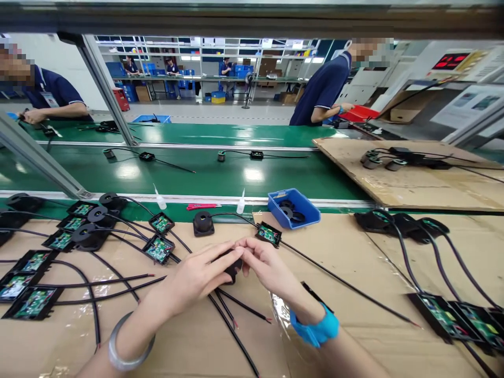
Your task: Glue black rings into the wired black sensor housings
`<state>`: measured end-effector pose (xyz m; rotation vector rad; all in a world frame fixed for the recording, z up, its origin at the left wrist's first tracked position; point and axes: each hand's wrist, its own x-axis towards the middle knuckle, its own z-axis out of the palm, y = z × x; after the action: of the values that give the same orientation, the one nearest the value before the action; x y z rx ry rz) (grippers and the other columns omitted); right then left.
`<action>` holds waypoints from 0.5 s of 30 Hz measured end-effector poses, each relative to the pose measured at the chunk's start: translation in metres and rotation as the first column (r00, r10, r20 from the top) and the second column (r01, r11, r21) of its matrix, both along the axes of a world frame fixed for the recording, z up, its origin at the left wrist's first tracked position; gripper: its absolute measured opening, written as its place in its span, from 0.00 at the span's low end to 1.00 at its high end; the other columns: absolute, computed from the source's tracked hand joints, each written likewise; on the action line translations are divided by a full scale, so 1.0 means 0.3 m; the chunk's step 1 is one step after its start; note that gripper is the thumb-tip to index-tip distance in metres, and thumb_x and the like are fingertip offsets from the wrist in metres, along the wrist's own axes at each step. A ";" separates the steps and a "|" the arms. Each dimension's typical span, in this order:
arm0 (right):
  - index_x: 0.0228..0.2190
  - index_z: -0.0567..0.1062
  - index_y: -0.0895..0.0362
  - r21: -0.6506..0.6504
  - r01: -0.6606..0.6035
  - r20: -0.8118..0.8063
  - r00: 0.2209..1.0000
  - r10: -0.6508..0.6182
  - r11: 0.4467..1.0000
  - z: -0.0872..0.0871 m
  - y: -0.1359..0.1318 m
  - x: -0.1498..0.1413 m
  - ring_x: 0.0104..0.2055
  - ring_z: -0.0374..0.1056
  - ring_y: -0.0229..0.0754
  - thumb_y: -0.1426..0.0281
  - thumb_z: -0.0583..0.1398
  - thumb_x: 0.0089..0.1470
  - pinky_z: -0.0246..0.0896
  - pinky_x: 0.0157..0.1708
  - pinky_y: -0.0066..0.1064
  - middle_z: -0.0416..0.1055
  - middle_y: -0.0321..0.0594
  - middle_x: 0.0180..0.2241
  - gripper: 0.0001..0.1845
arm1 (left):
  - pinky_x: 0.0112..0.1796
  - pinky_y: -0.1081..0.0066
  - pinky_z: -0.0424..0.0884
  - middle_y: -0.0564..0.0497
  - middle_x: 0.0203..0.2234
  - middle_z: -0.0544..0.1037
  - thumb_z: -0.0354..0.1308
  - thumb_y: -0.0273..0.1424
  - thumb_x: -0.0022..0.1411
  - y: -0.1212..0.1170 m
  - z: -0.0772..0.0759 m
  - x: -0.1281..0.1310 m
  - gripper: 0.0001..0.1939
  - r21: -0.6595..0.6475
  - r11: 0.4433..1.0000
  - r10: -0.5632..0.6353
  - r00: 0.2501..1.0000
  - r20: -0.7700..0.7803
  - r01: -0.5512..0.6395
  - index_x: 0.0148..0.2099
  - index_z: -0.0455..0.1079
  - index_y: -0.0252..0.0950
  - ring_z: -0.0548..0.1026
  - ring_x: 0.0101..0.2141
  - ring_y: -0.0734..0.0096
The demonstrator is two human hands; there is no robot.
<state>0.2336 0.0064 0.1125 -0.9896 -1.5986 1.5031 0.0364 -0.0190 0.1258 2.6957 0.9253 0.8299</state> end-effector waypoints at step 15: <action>0.48 0.68 0.52 0.598 -0.032 0.465 0.828 -0.314 0.801 -0.156 -0.070 0.105 0.47 0.71 0.50 0.64 0.67 0.54 0.69 0.45 0.43 0.74 0.44 0.45 0.22 | 0.46 0.65 0.76 0.43 0.47 0.74 0.60 0.36 0.65 0.038 -0.074 -0.023 0.15 -0.241 0.943 0.246 0.969 0.031 -0.232 0.52 0.70 0.37 0.76 0.45 0.62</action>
<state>0.2652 -0.0145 0.0657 -1.1894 -2.1406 0.5331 0.0295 -0.0076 0.1037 2.3746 1.2684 0.7840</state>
